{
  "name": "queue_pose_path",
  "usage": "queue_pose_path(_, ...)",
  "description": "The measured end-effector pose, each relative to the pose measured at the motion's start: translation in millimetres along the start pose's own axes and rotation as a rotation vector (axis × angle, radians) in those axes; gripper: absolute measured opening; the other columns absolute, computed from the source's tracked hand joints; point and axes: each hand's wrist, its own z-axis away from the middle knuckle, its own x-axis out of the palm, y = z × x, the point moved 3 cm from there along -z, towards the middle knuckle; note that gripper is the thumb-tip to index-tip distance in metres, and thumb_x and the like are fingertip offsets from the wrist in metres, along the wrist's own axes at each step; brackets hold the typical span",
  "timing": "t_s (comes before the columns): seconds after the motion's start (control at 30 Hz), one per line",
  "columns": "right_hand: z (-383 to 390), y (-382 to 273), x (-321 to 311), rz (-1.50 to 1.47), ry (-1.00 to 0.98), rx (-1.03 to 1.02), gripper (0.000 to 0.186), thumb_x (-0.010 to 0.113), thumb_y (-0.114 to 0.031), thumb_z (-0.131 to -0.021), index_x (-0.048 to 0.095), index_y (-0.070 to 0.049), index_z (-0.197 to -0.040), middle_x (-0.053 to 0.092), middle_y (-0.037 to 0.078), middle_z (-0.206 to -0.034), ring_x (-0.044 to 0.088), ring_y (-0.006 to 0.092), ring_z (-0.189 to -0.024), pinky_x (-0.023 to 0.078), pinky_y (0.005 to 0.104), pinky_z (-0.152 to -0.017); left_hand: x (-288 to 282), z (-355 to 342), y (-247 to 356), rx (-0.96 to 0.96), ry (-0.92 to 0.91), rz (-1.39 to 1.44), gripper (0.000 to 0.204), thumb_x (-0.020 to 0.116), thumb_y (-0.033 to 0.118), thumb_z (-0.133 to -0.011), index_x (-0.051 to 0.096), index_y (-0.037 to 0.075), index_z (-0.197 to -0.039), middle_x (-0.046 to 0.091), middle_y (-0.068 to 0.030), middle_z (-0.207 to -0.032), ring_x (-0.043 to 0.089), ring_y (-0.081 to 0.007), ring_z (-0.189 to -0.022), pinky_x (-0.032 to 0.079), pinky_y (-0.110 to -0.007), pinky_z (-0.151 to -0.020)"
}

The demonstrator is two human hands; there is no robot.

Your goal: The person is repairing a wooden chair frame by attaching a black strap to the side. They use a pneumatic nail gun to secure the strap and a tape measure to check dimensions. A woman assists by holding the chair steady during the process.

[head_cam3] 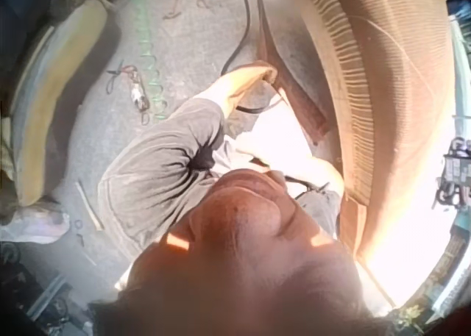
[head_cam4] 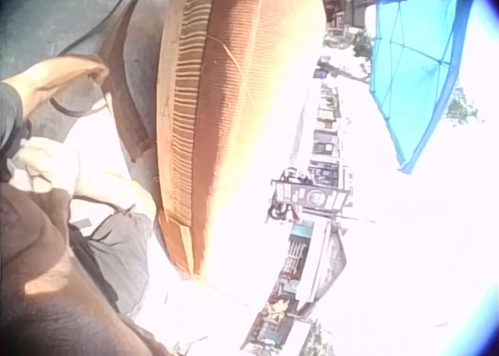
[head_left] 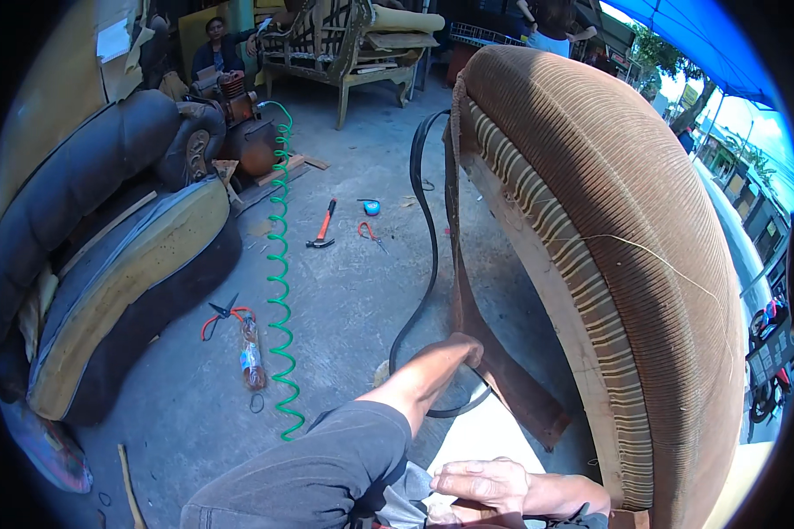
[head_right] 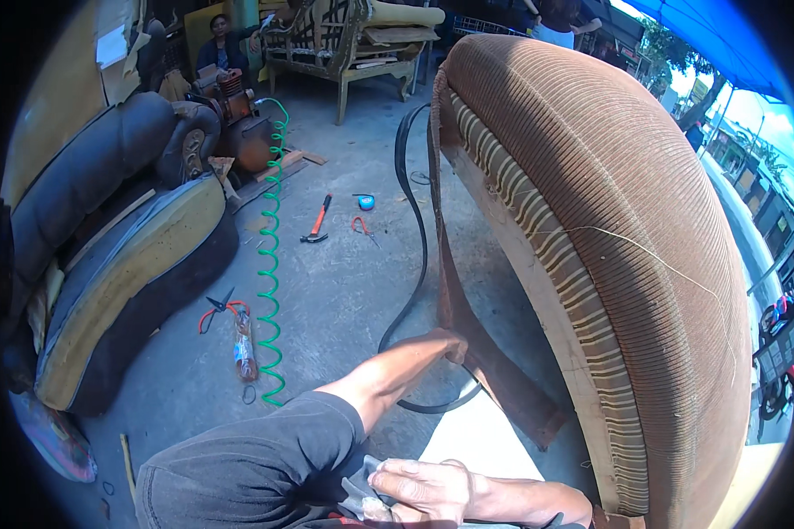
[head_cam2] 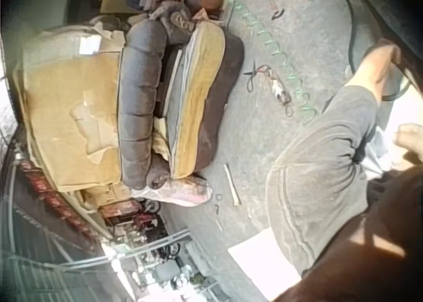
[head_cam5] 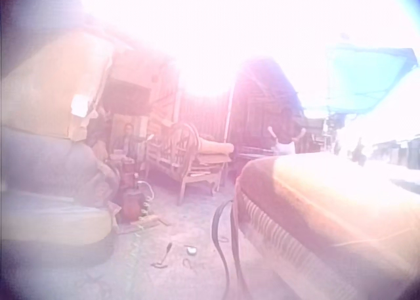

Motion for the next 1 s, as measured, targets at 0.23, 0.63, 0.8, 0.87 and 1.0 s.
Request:
queue_pose_path(0.23, 154, 104, 18, 0.249, -0.641, 1.372, 0.040, 0.056, -0.018, -0.094, 0.057, -0.001, -0.130, 0.064, 0.022, -0.122, 0.063, 0.0413, -0.107, 0.051, 0.0503, -0.094, -50, 165, -54, 0.127, 0.519, 0.169, 0.023, 0.058, 0.013, -0.086, 0.076, 0.004, -0.098, 0.073, -0.0196, -0.106, 0.071, -0.0383, -0.098, 0.055, -0.047, -0.088)
queue_pose_path(0.63, 72, -84, -90, -0.184, -0.751, 2.106, 0.044, 0.068, -0.034, -0.084, 0.070, -0.015, -0.124, 0.071, 0.020, -0.115, 0.068, 0.0340, -0.109, 0.054, 0.0396, -0.095, 218, 790, 14, -0.611, -0.614, 0.860, 0.036, 0.062, 0.035, -0.085, 0.076, 0.006, -0.099, 0.071, -0.0224, -0.110, 0.069, -0.0377, -0.106, 0.055, -0.046, -0.089)
queue_pose_path(0.8, -34, -27, -83, -0.230, -1.126, 1.244, 0.028, 0.063, -0.029, -0.093, 0.073, -0.014, -0.115, 0.076, 0.011, -0.102, 0.075, 0.0212, -0.086, 0.060, 0.0330, -0.079, 146, 984, 40, -0.913, -0.495, 1.167, 0.036, 0.062, 0.035, -0.085, 0.076, 0.006, -0.101, 0.071, -0.0221, -0.110, 0.068, -0.0377, -0.106, 0.055, -0.046, -0.089)
queue_pose_path(0.87, -125, 21, -95, -0.349, -0.731, 1.983, 0.028, 0.058, -0.022, -0.096, 0.072, -0.009, -0.116, 0.075, 0.010, -0.094, 0.073, 0.0176, -0.076, 0.059, 0.0320, -0.068, 123, 1022, 41, -1.002, -0.374, 1.261, 0.035, 0.062, 0.034, -0.085, 0.076, 0.006, -0.102, 0.071, -0.0220, -0.111, 0.068, -0.0377, -0.107, 0.055, -0.046, -0.089)
queue_pose_path(1.0, -278, 63, -133, -0.393, -0.580, 1.831, 0.033, 0.058, -0.026, -0.094, 0.070, -0.011, -0.120, 0.074, 0.015, -0.105, 0.073, 0.0264, -0.093, 0.057, 0.0373, -0.082, 63, 1035, 13, -1.068, -0.059, 1.381, 0.035, 0.063, 0.034, -0.085, 0.075, 0.006, -0.103, 0.071, -0.0218, -0.111, 0.068, -0.0377, -0.107, 0.054, -0.046, -0.089)
